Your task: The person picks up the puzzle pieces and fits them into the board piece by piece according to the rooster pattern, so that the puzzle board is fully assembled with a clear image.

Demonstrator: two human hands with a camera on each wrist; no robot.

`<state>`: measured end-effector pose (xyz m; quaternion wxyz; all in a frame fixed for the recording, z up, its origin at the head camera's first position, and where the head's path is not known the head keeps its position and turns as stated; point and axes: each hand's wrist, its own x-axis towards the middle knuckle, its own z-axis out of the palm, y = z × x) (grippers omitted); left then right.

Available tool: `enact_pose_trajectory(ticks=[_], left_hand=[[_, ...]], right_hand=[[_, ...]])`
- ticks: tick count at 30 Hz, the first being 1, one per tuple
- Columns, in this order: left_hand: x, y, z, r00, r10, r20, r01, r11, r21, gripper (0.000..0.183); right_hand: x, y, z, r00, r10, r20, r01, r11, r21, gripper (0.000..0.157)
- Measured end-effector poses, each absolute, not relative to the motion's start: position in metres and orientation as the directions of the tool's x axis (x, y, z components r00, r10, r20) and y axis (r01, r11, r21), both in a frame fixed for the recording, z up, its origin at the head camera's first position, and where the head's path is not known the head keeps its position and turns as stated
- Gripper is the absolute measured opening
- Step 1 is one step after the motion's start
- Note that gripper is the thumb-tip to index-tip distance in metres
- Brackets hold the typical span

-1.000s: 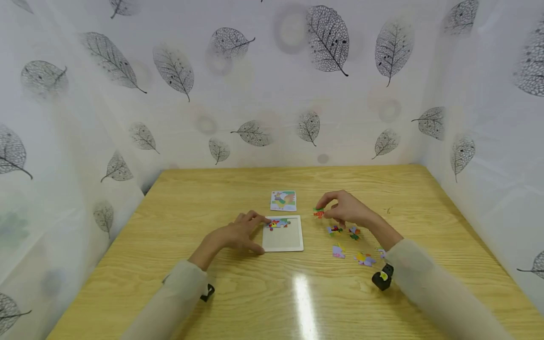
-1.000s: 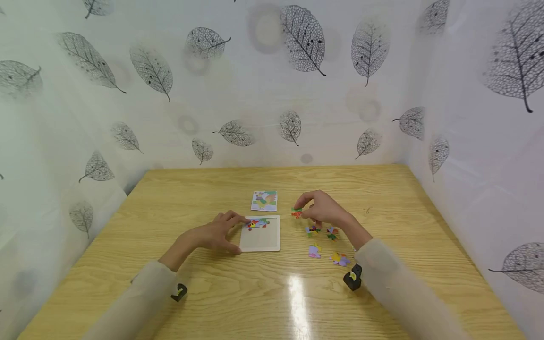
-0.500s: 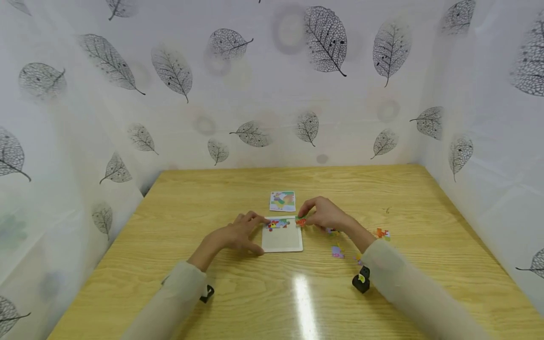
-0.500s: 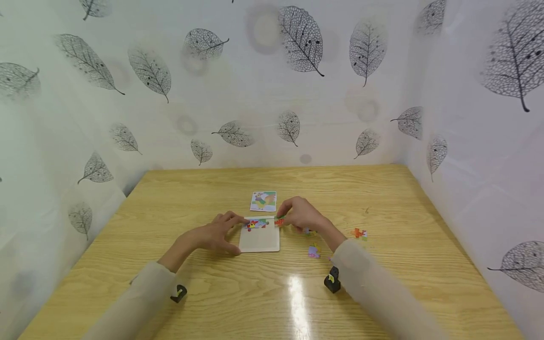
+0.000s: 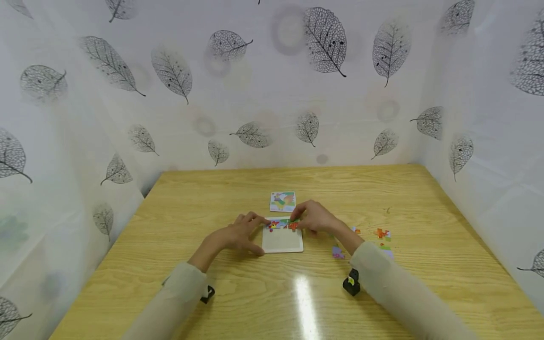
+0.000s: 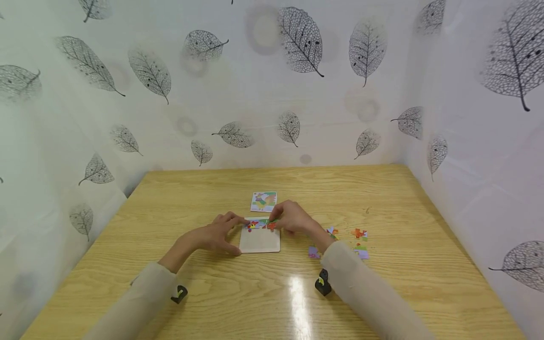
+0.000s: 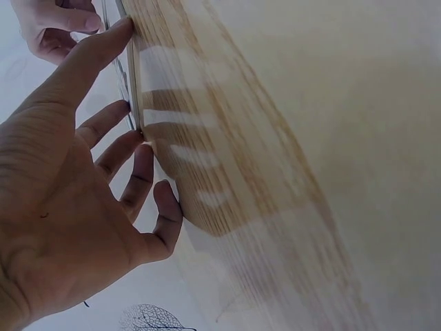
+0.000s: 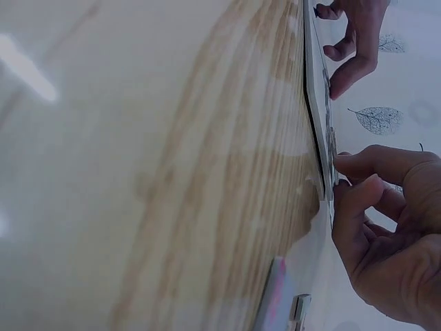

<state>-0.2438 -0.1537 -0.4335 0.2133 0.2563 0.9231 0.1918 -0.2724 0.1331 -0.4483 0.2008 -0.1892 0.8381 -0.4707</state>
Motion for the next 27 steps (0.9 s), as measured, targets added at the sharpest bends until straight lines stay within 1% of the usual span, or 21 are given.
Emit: enact_pose_trajectory(ticks=[7, 21, 27], left_hand=[[-0.245, -0.153, -0.435, -0.776, 0.556, -0.296, 0.392, 0.794, 0.464, 0.085], [-0.245, -0.154, -0.435, -0.777, 0.554, -0.297, 0.388, 0.795, 0.467, 0.086], [-0.245, -0.154, -0.435, -0.776, 0.555, -0.299, 0.388, 0.795, 0.467, 0.086]], right_hand=[[-0.273, 0.129, -0.45, -0.865, -0.479, -0.151, -0.136, 0.514, -0.847, 0.018], [-0.273, 0.121, -0.446, -0.883, -0.456, -0.114, -0.202, 0.587, -0.784, 0.018], [-0.272, 0.119, -0.446, -0.887, -0.44, -0.141, -0.167, 0.588, -0.791, 0.02]])
